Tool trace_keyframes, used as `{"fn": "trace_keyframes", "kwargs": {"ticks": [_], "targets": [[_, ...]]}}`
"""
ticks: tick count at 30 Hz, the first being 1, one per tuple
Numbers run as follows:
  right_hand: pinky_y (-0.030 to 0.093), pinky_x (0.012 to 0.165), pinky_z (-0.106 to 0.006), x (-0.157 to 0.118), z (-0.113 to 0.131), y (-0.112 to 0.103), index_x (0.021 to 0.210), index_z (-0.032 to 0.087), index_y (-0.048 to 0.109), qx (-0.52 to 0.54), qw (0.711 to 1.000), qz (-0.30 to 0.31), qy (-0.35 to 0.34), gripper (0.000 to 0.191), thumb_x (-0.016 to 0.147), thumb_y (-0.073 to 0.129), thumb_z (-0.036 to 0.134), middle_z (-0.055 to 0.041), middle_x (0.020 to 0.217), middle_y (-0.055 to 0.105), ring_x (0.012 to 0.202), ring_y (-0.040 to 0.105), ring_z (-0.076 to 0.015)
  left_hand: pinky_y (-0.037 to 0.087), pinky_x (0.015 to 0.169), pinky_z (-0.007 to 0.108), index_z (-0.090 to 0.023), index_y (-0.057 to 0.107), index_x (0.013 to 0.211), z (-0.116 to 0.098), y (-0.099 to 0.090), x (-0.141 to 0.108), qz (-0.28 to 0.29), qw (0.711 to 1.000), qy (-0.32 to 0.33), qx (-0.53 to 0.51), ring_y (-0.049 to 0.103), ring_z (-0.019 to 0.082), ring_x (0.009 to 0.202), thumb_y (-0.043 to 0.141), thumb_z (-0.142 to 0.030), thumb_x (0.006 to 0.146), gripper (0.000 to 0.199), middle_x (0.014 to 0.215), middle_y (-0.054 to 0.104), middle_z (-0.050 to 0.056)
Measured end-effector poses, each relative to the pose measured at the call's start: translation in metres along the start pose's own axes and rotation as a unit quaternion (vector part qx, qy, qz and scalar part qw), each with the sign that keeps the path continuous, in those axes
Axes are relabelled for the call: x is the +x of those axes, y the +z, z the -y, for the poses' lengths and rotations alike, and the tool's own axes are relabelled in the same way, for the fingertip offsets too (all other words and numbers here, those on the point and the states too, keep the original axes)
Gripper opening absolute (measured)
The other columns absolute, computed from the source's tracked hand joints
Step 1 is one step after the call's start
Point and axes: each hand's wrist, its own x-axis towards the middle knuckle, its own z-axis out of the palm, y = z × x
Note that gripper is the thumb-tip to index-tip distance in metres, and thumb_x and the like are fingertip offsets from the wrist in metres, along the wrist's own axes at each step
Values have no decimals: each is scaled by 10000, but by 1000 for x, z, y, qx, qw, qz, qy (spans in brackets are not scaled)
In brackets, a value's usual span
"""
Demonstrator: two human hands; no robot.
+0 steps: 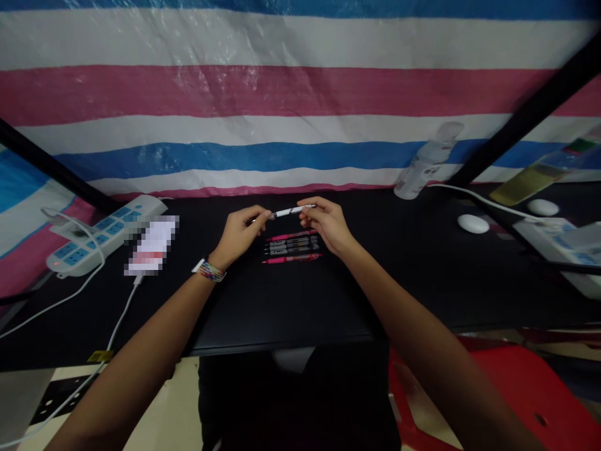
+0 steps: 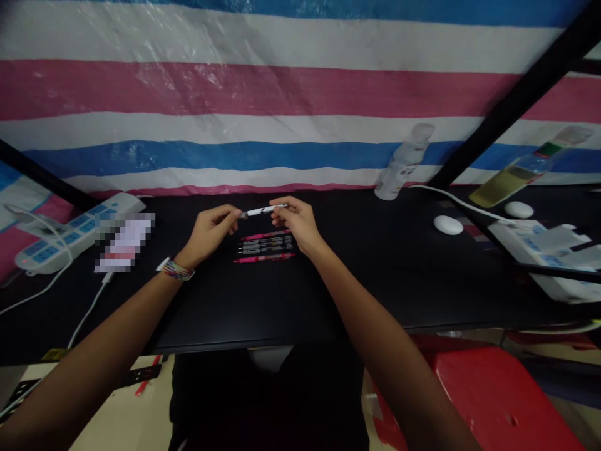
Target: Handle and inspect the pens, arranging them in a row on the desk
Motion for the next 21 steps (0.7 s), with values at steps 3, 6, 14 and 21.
{"fn": "trace_keyframes", "kwargs": {"ticks": [3,6,14,21], "targets": [[583,819,-397,1,-1,0,965,243,827,3,1000,-3,4,165,821,842,320,-14,783,722,741,680,-174,469,604,267,-219,748,964,0,1,0,-1,1000,-9,-8,596,131,608,672,-473,1049,278,706,648,-9],[581,803,-386,2,-2,-1,957,243,825,8,1000,-13,7,179,801,846,328,-9,781,719,741,670,-172,496,633,261,-234,731,1155,1,2,0,-14,999,-4,-31,626,134,671,795,-399,952,269,830,695,-3],[572,787,-388,6,-6,-1,944,260,824,21,1000,-22,4,141,813,829,309,-10,786,703,750,656,-177,517,595,248,-230,747,1071,6,2,0,-18,999,-33,-38,622,120,621,718,-466,1025,242,777,686,-5],[556,753,-389,11,-10,0,928,280,828,36,999,-29,-3,110,822,817,308,-9,761,693,717,642,-180,501,585,248,-222,753,977,4,4,3,-21,999,-33,-26,619,116,607,683,-433,1041,232,756,677,-2]]}}
